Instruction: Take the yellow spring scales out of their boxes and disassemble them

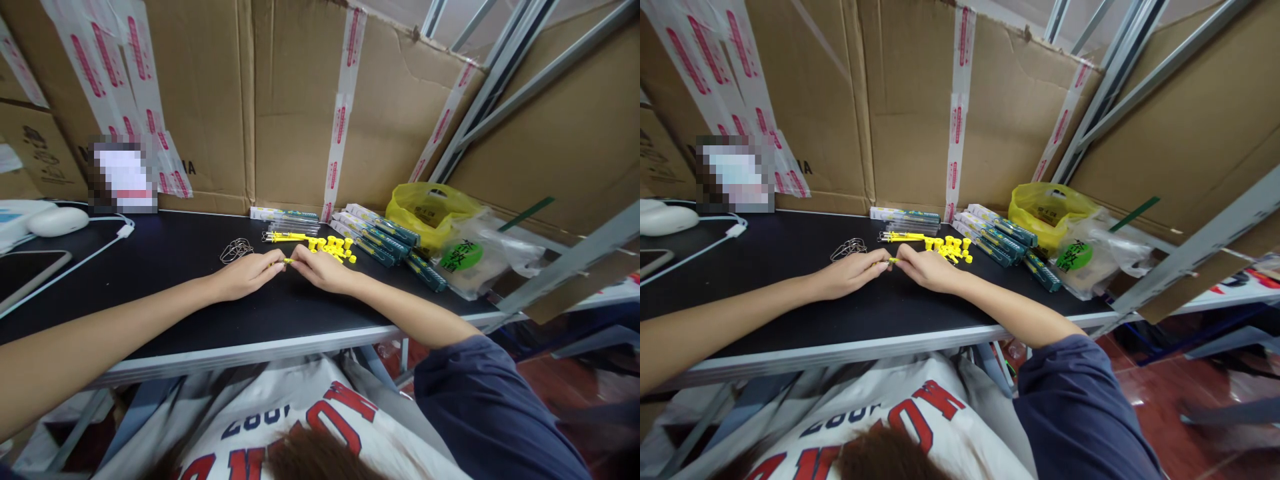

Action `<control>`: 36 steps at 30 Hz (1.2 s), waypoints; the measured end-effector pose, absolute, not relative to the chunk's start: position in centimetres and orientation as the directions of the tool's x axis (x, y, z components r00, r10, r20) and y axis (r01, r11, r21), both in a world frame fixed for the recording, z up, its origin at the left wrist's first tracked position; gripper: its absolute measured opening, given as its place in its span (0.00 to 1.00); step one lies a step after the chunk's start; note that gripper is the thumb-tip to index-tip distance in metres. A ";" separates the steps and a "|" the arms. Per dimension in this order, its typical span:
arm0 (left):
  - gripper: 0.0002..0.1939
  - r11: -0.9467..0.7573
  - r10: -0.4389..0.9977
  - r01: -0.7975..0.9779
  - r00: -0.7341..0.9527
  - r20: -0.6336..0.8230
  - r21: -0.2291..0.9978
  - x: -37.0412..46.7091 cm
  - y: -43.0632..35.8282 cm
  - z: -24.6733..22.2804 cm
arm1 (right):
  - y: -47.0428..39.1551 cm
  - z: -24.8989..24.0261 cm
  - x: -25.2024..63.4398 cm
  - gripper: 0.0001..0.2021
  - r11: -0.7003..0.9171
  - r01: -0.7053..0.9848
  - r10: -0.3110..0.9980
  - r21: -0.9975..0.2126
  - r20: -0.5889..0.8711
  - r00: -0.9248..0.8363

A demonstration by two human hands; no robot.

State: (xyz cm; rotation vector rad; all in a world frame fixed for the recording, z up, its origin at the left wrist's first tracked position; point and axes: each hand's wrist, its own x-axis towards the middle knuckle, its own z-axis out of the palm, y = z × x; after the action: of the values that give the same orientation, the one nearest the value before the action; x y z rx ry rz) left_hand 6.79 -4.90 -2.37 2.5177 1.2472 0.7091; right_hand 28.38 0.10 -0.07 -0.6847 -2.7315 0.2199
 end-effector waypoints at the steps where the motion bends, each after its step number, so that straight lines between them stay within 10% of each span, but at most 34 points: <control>1: 0.18 -0.602 0.798 0.682 0.516 0.311 0.415 6.8 -4.9 -2.4 | 0.1 0.0 28.4 0.08 0.875 0.436 0.481 -0.210 0.268 -0.835; 17: 0.20 -0.635 0.773 0.673 0.548 0.320 0.379 6.6 -4.6 -2.3 | 0.5 0.2 28.5 0.12 0.882 0.230 0.373 -0.411 0.311 -0.874; 27: 0.20 -0.630 0.776 0.692 0.547 0.313 0.352 6.5 -4.6 -2.1 | 0.5 -0.5 28.1 0.18 0.457 0.134 0.449 -0.879 0.098 -0.888; 36: 0.21 -0.571 0.810 0.772 0.475 0.345 0.278 6.5 -4.6 -1.8 | 1.5 -1.1 27.9 0.17 0.273 0.086 0.456 -0.958 0.049 -0.889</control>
State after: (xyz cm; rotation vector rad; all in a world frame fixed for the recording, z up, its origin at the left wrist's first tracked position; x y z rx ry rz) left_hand 6.51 -4.59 -1.80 2.6252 1.4115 0.6848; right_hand 27.90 1.47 -1.12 -0.4955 -2.2331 1.6503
